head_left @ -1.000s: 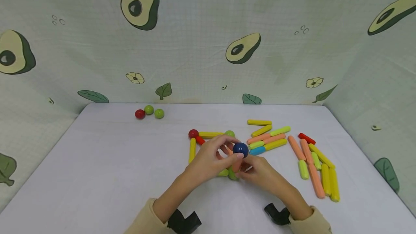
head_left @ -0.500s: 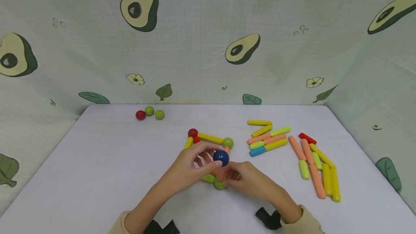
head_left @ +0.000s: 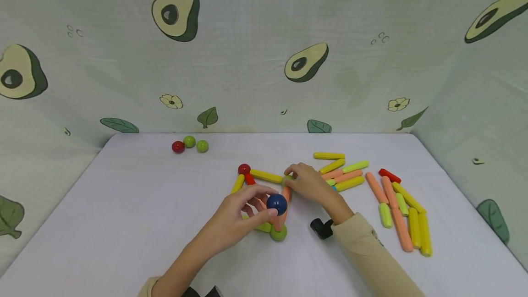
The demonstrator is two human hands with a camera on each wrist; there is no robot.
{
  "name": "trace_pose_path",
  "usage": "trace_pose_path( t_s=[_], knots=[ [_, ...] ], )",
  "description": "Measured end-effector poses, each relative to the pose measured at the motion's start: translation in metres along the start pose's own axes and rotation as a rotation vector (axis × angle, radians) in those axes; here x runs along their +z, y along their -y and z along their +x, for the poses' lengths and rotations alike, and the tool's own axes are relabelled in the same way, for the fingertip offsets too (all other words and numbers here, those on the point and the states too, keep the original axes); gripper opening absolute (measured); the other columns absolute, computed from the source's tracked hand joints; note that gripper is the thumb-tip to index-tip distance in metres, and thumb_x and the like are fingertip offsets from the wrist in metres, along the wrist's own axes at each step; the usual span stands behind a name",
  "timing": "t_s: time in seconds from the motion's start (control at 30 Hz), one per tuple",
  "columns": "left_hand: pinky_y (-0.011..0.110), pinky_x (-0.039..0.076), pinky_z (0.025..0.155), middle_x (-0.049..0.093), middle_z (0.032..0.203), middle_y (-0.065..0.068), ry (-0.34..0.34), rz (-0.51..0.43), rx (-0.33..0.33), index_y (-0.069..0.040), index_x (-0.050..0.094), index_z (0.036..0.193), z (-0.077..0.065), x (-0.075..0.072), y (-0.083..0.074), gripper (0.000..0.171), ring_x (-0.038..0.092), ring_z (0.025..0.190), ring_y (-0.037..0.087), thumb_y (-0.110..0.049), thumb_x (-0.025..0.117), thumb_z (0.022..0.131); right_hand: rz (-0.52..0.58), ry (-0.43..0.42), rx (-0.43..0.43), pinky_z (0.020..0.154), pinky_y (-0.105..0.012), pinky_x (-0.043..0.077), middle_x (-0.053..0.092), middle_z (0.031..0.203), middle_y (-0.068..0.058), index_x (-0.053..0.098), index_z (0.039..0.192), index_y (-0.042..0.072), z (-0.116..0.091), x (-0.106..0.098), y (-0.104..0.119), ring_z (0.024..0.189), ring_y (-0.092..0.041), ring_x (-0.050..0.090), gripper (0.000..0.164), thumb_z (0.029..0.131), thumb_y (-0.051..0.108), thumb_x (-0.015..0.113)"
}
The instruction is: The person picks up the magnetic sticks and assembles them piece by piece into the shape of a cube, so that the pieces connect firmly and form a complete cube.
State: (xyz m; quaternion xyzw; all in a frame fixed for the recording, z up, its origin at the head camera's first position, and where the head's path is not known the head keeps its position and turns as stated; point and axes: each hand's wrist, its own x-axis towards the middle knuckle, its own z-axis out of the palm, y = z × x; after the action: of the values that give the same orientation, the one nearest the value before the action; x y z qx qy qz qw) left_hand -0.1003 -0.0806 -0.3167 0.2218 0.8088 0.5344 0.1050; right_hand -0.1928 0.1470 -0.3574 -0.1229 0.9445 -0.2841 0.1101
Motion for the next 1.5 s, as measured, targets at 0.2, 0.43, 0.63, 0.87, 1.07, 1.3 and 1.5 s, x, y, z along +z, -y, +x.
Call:
trace_pose_path(
  t_s=[0.2, 0.43, 0.63, 0.87, 1.07, 1.3, 1.5],
  knots=[
    [0.024, 0.055, 0.086, 0.067, 0.12, 0.006, 0.005, 0.0, 0.006, -0.01, 0.067, 0.135, -0.002, 0.002, -0.001, 0.038, 0.063, 0.1, 0.016, -0.031, 0.07, 0.103, -0.054, 0.013, 0.038, 0.073, -0.033, 0.048, 0.067, 0.095, -0.009, 0.071, 0.107, 0.002, 0.014, 0.001, 0.003, 0.082, -0.022, 0.058, 0.023, 0.101, 0.025, 0.074],
    [0.022, 0.057, 0.081, 0.067, 0.124, 0.014, 0.066, -0.108, -0.021, -0.005, 0.061, 0.142, -0.002, 0.001, 0.001, 0.041, 0.071, 0.091, 0.022, -0.025, 0.066, 0.107, -0.063, 0.011, 0.136, 0.064, -0.027, 0.043, 0.063, 0.084, -0.007, 0.068, 0.098, 0.001, 0.01, 0.001, 0.001, 0.074, -0.02, 0.056, 0.023, 0.1, 0.023, 0.075],
    [0.023, 0.059, 0.092, 0.059, 0.137, 0.022, 0.124, -0.234, -0.03, 0.002, 0.055, 0.146, 0.0, -0.001, 0.004, 0.043, 0.076, 0.098, 0.025, -0.02, 0.061, 0.11, -0.051, -0.013, 0.166, 0.059, -0.027, 0.044, 0.06, 0.077, -0.007, 0.067, 0.097, 0.0, -0.004, 0.001, -0.005, 0.067, -0.019, 0.056, 0.025, 0.103, 0.023, 0.069],
    [0.027, 0.059, 0.093, 0.06, 0.136, 0.025, 0.158, -0.296, -0.035, 0.006, 0.052, 0.146, -0.001, -0.005, 0.005, 0.045, 0.075, 0.106, 0.031, -0.019, 0.06, 0.11, 0.0, 0.01, 0.131, 0.071, -0.034, 0.052, 0.068, 0.094, -0.009, 0.071, 0.117, -0.001, -0.009, -0.002, -0.01, 0.079, -0.021, 0.06, 0.035, 0.102, 0.03, 0.072],
    [0.027, 0.059, 0.095, 0.06, 0.136, 0.025, 0.173, -0.316, -0.003, 0.009, 0.052, 0.145, -0.002, -0.005, 0.007, 0.044, 0.075, 0.106, 0.034, -0.016, 0.06, 0.11, -0.086, 0.055, 0.128, 0.07, -0.031, 0.048, 0.066, 0.088, -0.007, 0.07, 0.101, 0.0, 0.001, 0.001, -0.003, 0.078, -0.02, 0.058, 0.024, 0.098, 0.023, 0.077],
    [0.027, 0.058, 0.097, 0.059, 0.139, 0.024, 0.164, -0.318, -0.026, 0.007, 0.052, 0.146, -0.006, -0.007, 0.005, 0.044, 0.075, 0.108, 0.031, -0.017, 0.06, 0.11, -0.055, 0.063, 0.171, 0.057, -0.025, 0.048, 0.065, 0.088, -0.01, 0.068, 0.105, -0.004, -0.004, 0.0, 0.002, 0.058, -0.017, 0.058, 0.027, 0.098, 0.02, 0.077],
    [0.026, 0.058, 0.097, 0.06, 0.139, 0.022, 0.094, -0.247, -0.034, 0.001, 0.055, 0.147, -0.01, -0.013, 0.005, 0.043, 0.076, 0.105, 0.028, -0.018, 0.06, 0.11, 0.025, 0.053, 0.251, 0.057, -0.023, 0.044, 0.066, 0.082, -0.011, 0.067, 0.109, -0.007, -0.011, 0.0, 0.002, 0.053, -0.016, 0.062, 0.03, 0.1, 0.02, 0.075]
  ],
)
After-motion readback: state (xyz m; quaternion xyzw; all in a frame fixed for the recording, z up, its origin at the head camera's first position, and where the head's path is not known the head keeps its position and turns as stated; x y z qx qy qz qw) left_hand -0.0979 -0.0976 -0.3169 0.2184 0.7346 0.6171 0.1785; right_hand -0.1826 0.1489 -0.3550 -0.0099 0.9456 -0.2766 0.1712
